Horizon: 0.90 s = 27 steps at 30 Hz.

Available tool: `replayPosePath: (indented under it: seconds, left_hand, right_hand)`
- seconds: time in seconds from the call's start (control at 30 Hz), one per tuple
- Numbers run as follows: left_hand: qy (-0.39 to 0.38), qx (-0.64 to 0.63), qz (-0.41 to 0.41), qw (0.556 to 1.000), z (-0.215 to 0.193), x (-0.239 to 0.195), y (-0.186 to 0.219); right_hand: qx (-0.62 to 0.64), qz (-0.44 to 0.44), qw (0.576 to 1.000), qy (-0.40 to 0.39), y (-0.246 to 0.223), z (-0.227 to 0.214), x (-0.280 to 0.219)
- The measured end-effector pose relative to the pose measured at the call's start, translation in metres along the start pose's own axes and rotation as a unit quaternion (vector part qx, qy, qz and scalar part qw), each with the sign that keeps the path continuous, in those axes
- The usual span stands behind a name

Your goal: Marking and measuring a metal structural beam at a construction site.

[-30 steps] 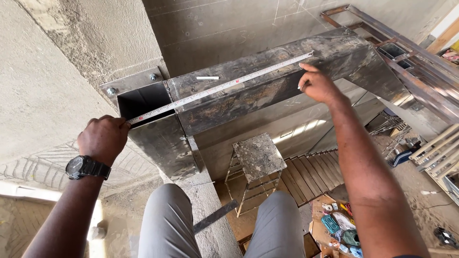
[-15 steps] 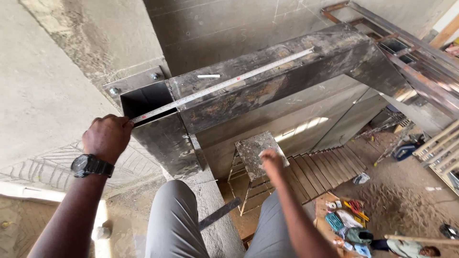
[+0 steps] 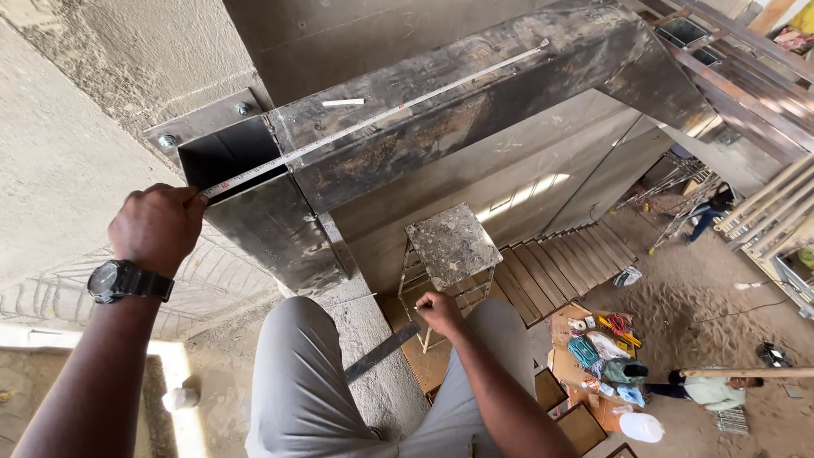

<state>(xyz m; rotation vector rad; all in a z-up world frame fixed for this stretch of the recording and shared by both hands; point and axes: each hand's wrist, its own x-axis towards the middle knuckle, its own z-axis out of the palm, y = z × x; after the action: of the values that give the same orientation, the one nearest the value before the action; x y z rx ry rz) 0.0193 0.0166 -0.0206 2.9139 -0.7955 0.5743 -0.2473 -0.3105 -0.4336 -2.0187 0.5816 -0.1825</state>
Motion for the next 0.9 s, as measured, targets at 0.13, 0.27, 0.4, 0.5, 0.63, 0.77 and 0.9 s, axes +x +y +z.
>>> replayPosePath:
  seconds: [0.13, 0.27, 0.4, 0.5, 0.63, 0.77, 0.9]
  left_hand:
    - [-0.014, 0.005, -0.003, 1.000, -0.007, 0.001, 0.007]
    - [-0.022, 0.008, -0.014, 1.000, -0.006, 0.000, 0.003]
    - [-0.037, 0.007, -0.017, 0.999, -0.009, 0.002, 0.004]
    - [-0.047, 0.013, -0.019, 0.999, -0.009, 0.004, 0.005]
    - [-0.081, 0.017, -0.045, 0.996, -0.023, 0.002, 0.012]
    - [-0.103, 0.019, -0.053, 0.993, -0.024, 0.006, 0.014]
    - [-0.091, 0.018, -0.043, 0.995, -0.018, 0.005, 0.012]
  right_hand:
    - [0.009, -0.004, 1.000, 0.003, -0.005, -0.002, -0.004]
    - [0.023, -0.008, 1.000, 0.003, -0.004, -0.001, -0.004]
    - [0.015, -0.005, 1.000, 0.015, -0.006, -0.008, -0.006]
    - [0.010, -0.004, 1.000, 0.013, 0.003, -0.005, -0.005]
    - [0.008, -0.009, 1.000, -0.003, 0.010, -0.003, -0.003]
    - [0.000, 0.023, 1.000, -0.009, 0.012, -0.008, 0.001]
    - [0.000, 0.032, 0.999, -0.015, 0.012, -0.010, -0.002]
